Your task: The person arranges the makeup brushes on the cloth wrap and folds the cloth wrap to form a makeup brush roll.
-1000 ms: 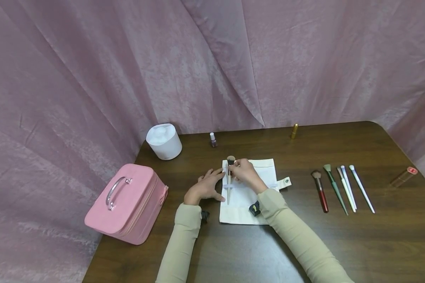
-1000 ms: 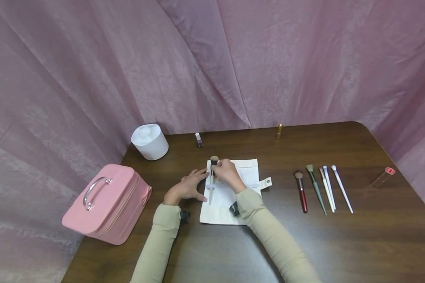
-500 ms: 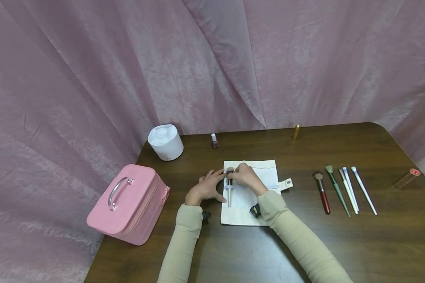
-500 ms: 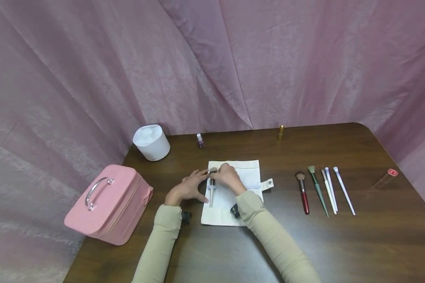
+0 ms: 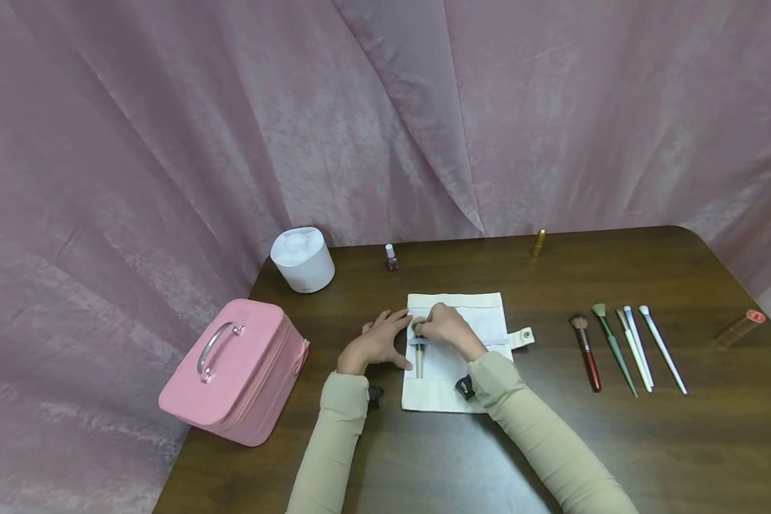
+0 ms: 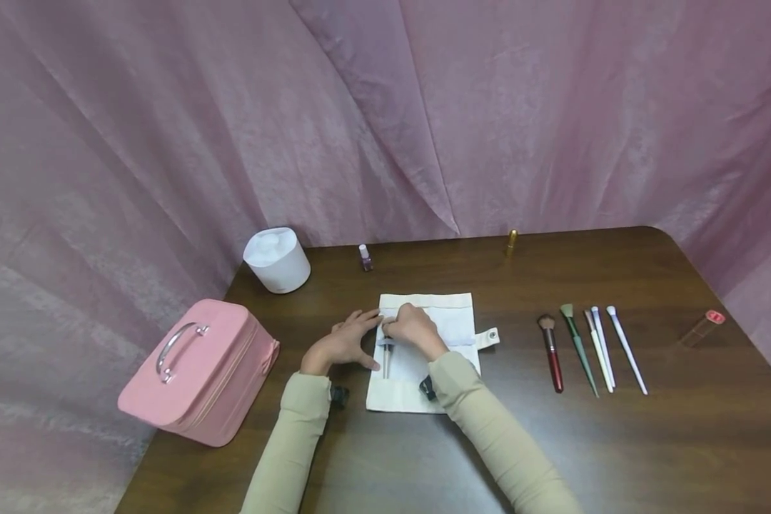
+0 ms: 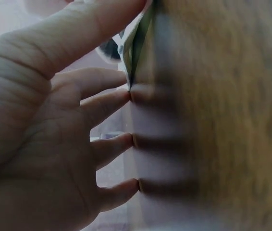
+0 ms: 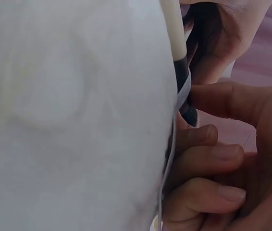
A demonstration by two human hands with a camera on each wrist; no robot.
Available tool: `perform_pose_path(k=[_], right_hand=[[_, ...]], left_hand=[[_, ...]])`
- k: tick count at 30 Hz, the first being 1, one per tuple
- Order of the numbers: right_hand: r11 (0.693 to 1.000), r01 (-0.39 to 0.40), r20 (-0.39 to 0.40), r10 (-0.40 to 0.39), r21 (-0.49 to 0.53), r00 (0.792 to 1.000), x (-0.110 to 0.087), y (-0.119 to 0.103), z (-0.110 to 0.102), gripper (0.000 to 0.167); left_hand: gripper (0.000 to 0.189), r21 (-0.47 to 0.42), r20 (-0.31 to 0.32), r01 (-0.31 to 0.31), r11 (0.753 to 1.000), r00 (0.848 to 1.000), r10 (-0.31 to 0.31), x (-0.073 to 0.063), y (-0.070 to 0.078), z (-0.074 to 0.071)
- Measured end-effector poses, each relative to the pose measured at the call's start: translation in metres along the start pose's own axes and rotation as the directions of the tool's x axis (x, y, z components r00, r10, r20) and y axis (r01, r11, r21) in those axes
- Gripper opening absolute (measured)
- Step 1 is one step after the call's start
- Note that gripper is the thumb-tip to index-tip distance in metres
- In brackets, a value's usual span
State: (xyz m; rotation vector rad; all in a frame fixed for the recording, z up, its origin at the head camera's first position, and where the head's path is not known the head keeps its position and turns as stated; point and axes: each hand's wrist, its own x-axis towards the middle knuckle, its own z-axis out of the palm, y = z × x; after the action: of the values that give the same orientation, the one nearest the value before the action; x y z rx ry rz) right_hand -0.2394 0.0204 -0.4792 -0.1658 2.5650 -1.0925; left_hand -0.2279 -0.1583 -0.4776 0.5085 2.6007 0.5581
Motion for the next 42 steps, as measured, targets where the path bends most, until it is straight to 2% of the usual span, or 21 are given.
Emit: perform_pose_path(k=[8, 13, 19, 24, 28, 36, 42], right_hand=[[0.998, 0.005, 0.010, -0.004, -0.064, 1.000, -0.006, -0.003, -0.005, 0.048], [0.999, 0.047, -0.003, -0.047, 0.023, 0.999, -0.010, -0.001, -0.015, 0.035], [0.979, 0.123, -0.076, -0.112, 0.164, 0.991, -0.011, 0.011, -0.025, 0.026], [0.961, 0.136, -0.163, -0.098, 0.240, 0.982, -0.015, 0.024, -0.039, 0.027], [0.966, 0.123, -0.211, -0.074, 0.228, 0.975, -0.023, 0.035, -0.055, 0.030], [0.971, 0.071, -0.248, -0.012, 0.230, 0.969, -0.044, 0.061, -0.086, 0.035], [0.976, 0.062, -0.266, -0.004, 0.211, 0.964, -0.061, 0.076, -0.106, 0.037]], left_hand=[[0.097, -0.009, -0.004, -0.009, 1.000, 1.000, 0.009, -0.001, 0.000, 0.001], [0.097, -0.007, -0.008, -0.001, 1.000, 1.000, 0.001, -0.001, -0.001, 0.002], [0.098, 0.003, -0.007, 0.013, 1.000, 1.000, -0.013, 0.000, -0.001, 0.003], [0.099, 0.018, -0.007, 0.005, 1.000, 1.000, -0.004, 0.000, -0.002, 0.003], [0.099, 0.013, -0.006, -0.006, 1.000, 1.000, 0.006, 0.000, -0.001, 0.003], [0.099, 0.032, -0.011, -0.002, 0.999, 1.000, 0.002, 0.001, 0.002, 0.004], [0.101, 0.042, -0.013, 0.013, 0.999, 1.000, -0.012, 0.000, 0.003, 0.004]])
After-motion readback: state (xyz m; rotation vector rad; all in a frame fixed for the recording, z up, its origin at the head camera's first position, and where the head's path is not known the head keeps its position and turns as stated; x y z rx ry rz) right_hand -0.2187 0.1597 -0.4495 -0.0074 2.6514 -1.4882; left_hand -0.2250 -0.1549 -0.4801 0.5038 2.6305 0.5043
